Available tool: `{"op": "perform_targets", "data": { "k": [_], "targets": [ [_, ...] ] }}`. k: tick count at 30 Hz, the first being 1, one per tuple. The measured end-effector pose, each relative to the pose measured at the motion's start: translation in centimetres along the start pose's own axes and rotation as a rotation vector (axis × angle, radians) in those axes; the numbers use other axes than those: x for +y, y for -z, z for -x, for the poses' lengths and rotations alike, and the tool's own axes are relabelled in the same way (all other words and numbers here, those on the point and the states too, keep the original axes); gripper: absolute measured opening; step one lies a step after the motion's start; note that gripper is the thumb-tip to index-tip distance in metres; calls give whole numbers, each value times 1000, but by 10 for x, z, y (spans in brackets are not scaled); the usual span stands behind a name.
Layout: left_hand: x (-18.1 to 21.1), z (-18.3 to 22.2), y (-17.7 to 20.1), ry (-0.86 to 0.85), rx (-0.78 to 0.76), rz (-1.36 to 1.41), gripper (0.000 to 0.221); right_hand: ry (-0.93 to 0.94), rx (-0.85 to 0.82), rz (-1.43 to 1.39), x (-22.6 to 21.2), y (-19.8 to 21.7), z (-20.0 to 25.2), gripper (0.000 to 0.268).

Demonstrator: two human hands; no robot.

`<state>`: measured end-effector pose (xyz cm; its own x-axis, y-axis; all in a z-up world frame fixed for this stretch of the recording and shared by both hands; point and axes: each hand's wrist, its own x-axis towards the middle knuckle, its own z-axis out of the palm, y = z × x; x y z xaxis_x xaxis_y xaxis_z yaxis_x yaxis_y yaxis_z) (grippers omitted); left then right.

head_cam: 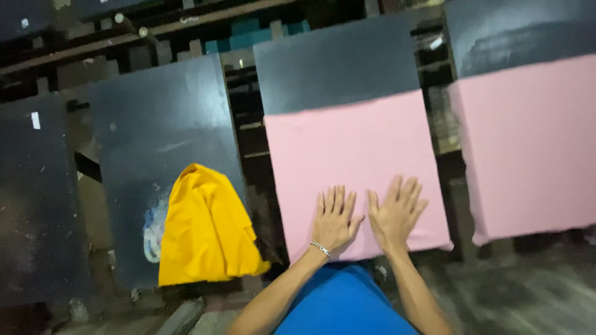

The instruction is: Placing and smoothing fabric pieces onto printing boards in preparation for screen printing.

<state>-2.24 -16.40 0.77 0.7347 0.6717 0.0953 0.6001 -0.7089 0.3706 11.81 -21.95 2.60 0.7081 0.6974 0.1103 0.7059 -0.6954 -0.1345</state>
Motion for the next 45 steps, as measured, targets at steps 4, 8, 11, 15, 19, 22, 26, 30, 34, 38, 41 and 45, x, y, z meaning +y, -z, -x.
{"op": "perform_targets", "data": {
  "k": [4,8,11,15,19,22,26,30,34,38,41,45],
  "targets": [
    [-11,66,12,-118,-168,107,59,-118,78,125,21,-25,92,82],
    [-38,150,3,-273,-126,129,64,-177,98,106,14,-20,152,84],
    [-89,211,19,-465,-51,94,63,-360,-21,-76,-19,-8,153,81],
    [-175,298,67,-247,-498,625,43,-441,-40,-42,-27,-19,154,80],
    [-263,341,163,681,-603,641,37,-22,209,-370,-118,-13,210,32],
    [-338,369,149,1211,-273,1083,76,-80,-129,-574,-238,35,246,52],
    [-357,352,163,1024,-287,1069,39,-153,-306,-469,-258,-11,260,93],
    [-341,348,146,757,-441,1202,75,-308,-396,-970,-249,-58,279,116],
    [-315,357,167,838,-521,1435,76,-654,-710,-1199,-276,37,287,61],
    [-324,361,214,924,-441,1601,64,-583,-1018,-983,-252,54,296,47],
    [-344,351,243,950,-218,1854,60,-713,-937,-1353,-248,101,287,46],
    [-366,324,292,845,179,1925,63,-669,-388,-1578,-235,127,251,35]
  ]
}}
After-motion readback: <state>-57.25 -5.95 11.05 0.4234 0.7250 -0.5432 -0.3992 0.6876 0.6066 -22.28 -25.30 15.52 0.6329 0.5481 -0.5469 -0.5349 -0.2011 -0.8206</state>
